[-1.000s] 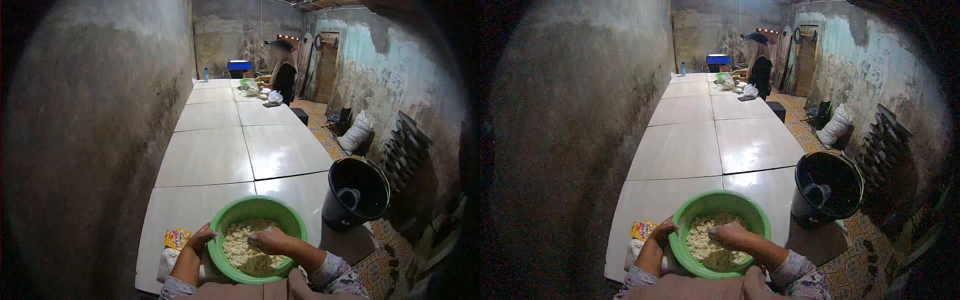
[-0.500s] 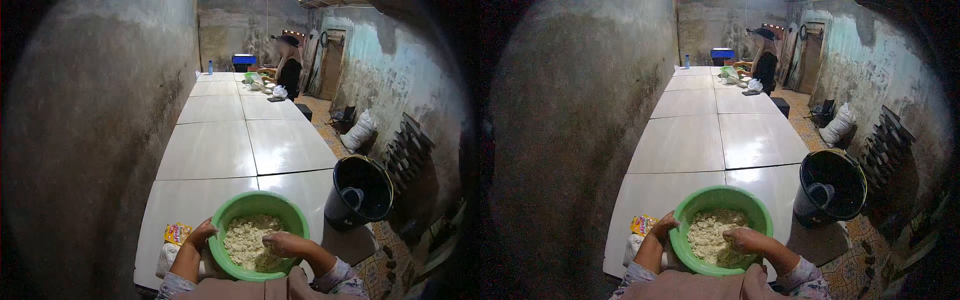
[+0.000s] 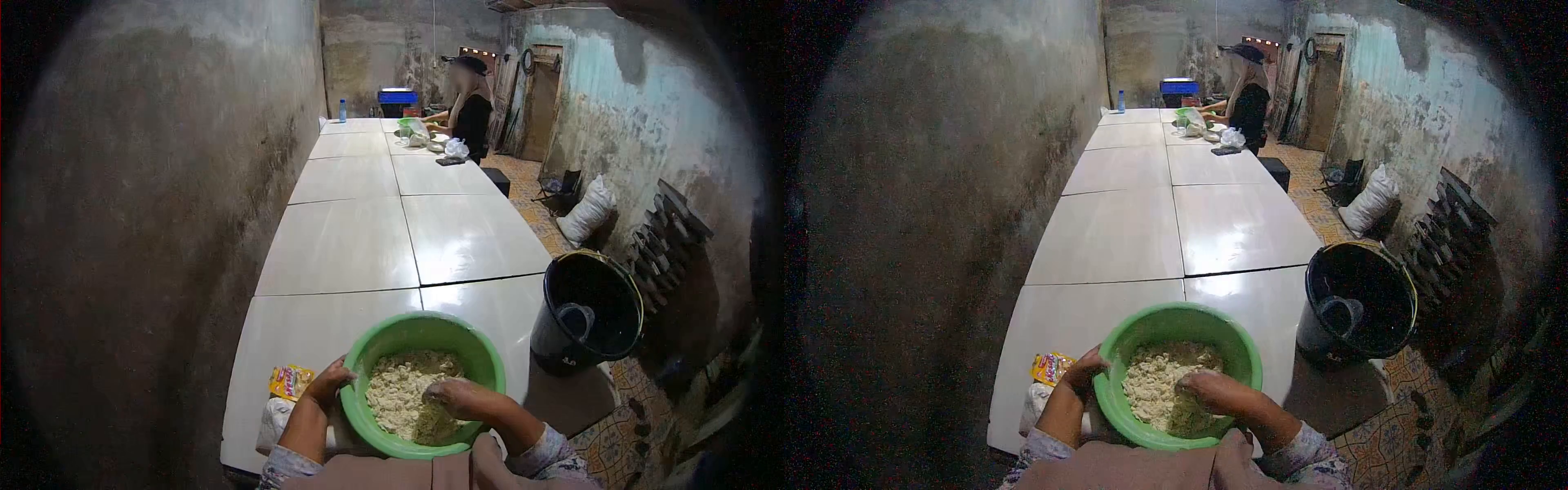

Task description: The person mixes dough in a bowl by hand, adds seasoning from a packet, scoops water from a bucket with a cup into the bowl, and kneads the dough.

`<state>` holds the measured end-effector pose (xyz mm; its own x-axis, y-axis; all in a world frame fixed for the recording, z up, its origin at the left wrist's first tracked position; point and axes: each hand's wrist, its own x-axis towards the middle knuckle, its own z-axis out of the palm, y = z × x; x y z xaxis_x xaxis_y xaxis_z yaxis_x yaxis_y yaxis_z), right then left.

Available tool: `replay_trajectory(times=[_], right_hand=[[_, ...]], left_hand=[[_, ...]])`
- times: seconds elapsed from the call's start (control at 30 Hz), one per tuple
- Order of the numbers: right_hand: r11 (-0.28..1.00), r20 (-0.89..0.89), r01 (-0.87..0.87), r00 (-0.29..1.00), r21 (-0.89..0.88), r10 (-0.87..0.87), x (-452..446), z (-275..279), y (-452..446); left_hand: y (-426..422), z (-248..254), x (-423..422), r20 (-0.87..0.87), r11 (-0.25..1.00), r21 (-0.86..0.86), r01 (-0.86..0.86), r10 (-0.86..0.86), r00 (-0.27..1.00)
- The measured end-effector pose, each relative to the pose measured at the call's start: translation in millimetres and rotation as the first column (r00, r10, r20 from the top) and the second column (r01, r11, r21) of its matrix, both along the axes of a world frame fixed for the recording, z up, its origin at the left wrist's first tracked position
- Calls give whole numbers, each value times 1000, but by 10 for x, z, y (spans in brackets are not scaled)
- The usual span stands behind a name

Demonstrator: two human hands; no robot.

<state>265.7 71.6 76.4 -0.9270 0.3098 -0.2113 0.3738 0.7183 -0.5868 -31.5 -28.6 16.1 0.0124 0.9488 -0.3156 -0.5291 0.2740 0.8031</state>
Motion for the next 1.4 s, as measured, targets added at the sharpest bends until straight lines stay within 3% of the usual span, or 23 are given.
replay_trajectory(times=[0.23, 0.3, 0.33, 0.43, 0.5, 0.53, 0.6, 0.63, 0.7, 0.77, 0.83, 0.9, 1.17, 1.4], right_hand=[[990, -49, 4, 999, 138, 3, -29, 109, -62], [984, 141, -9, 990, 179, -17, -64, 190, -85], [984, 141, -7, 990, 180, -19, -43, 81, -47], [960, -4, -29, 999, 279, 32, -7, -92, 22], [995, -44, 79, 996, 54, -77, 23, 23, 12], [995, -44, 79, 996, 54, -77, 30, 0, -1], [998, -279, 50, 960, 48, -34, 65, -115, -46], [998, -279, 50, 960, 48, -35, 84, -241, -8], [998, -110, -66, 992, 9, 67, 87, -415, 96], [1000, -168, -26, 985, -13, 24, 64, -417, 77], [997, -42, 58, 997, -41, -60, 21, -157, 20], [999, -93, 25, 995, -33, -28, 25, -4, -19], [991, -206, 62, 978, 121, -36, 34, -152, -32], [973, 93, 13, 995, 229, -35, -58, 240, -108]], left_hand=[[11, -135, -78, 34, 1000, 18, 13, -14, 999], [18, -193, -115, 29, 999, 37, 37, -38, 999], [42, -229, -129, 28, 999, 38, 39, -40, 999], [65, -196, -116, -111, 993, 93, 76, -65, 992], [28, -97, -68, -39, 998, 48, 46, -45, 998], [23, -73, -57, -39, 998, 48, 47, -45, 998], [20, -46, -47, 6, 995, 92, 49, -50, 999], [23, -66, -53, 6, 994, 92, 50, -50, 999], [44, -156, -78, -32, 997, 67, 35, -33, 999], [82, -286, -128, -23, 996, 81, 37, -35, 999], [63, -211, -103, -13, 995, 94, 39, -38, 999], [-16, 13, -29, -103, 1000, -3, -20, 19, 994], [37, -113, -72, -52, 999, 40, 11, -9, 999], [13, -47, -28, -8, 999, 33, -13, 13, 1000]])
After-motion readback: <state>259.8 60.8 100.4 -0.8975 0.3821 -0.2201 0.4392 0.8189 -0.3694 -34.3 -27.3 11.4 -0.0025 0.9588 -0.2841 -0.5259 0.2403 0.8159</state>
